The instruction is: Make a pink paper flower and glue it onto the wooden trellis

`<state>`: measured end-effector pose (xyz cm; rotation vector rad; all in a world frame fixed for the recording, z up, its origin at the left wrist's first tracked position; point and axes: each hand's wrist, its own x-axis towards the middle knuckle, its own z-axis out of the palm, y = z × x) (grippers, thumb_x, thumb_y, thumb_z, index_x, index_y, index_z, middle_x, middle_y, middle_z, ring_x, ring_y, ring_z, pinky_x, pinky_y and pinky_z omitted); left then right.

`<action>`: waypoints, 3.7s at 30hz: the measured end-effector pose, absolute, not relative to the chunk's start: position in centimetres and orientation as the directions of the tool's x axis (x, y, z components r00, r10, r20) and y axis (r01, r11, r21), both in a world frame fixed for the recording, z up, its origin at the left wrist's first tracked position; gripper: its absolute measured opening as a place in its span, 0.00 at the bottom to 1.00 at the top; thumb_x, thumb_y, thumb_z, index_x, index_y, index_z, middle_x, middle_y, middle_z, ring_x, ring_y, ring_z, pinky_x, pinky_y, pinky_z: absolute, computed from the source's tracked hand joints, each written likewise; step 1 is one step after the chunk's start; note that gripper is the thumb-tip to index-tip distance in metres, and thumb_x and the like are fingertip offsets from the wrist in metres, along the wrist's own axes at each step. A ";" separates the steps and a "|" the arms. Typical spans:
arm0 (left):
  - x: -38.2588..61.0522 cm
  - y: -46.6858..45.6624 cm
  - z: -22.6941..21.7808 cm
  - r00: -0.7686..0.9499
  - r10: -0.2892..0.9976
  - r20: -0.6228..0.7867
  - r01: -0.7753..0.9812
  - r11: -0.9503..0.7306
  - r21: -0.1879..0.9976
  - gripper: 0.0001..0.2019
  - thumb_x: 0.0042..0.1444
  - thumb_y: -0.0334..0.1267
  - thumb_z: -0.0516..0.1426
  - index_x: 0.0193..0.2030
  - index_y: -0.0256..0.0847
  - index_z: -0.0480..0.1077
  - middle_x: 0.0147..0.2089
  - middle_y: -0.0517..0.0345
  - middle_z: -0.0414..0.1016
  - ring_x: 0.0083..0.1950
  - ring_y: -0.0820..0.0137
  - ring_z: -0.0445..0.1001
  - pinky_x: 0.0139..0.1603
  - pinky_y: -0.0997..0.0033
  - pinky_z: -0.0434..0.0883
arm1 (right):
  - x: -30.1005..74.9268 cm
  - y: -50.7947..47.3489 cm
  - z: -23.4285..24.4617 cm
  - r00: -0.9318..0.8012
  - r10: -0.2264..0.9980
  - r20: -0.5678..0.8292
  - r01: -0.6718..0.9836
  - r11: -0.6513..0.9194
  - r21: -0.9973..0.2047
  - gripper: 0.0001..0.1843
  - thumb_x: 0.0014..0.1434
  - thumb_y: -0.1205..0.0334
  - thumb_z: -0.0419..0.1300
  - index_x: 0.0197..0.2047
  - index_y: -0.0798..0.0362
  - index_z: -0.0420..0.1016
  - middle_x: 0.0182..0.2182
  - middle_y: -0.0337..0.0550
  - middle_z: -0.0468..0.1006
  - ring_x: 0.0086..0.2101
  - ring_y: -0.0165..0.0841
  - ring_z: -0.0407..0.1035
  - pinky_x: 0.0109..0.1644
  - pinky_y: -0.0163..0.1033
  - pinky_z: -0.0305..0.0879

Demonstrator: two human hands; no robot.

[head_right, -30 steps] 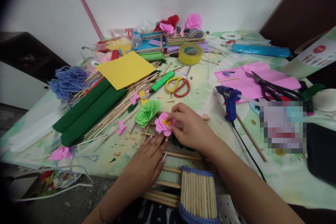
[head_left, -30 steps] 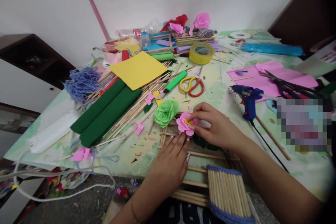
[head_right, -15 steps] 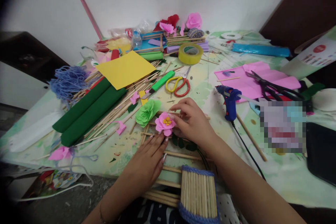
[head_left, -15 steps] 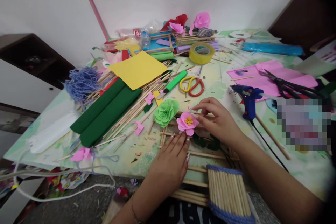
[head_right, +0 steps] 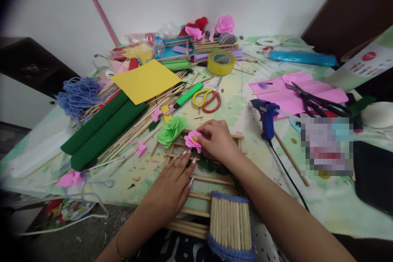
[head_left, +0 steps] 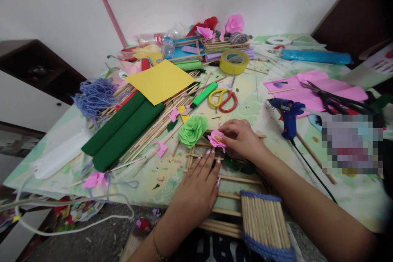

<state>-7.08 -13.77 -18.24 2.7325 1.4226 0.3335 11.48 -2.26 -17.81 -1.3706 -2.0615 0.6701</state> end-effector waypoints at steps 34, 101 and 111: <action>-7.1 -13.4 -18.0 0.600 0.791 0.121 0.784 -0.611 0.111 0.23 0.67 0.40 0.45 0.64 0.31 0.60 0.69 0.42 0.60 0.70 0.59 0.58 0.67 0.58 0.58 | 11.5 -2.4 -16.3 -0.405 0.902 -0.147 0.453 0.059 -0.889 0.09 0.53 0.58 0.61 0.36 0.52 0.70 0.30 0.40 0.76 0.31 0.34 0.69 0.34 0.38 0.65; -7.1 -13.5 -18.2 0.582 0.801 0.142 0.793 -0.597 0.119 0.22 0.67 0.41 0.44 0.63 0.33 0.62 0.67 0.44 0.63 0.68 0.58 0.61 0.67 0.56 0.58 | 13.0 -2.6 -14.5 -0.171 0.985 -0.019 0.543 0.078 -0.836 0.14 0.59 0.53 0.57 0.34 0.53 0.80 0.32 0.45 0.83 0.35 0.38 0.74 0.39 0.39 0.67; -7.2 -13.5 -18.2 0.583 0.799 0.151 0.795 -0.599 0.099 0.22 0.67 0.41 0.44 0.63 0.34 0.62 0.67 0.44 0.63 0.69 0.59 0.60 0.67 0.56 0.59 | 12.5 -2.7 -15.9 -0.325 0.945 -0.037 0.629 0.187 -0.755 0.15 0.61 0.57 0.55 0.31 0.52 0.80 0.30 0.43 0.81 0.30 0.36 0.73 0.32 0.39 0.64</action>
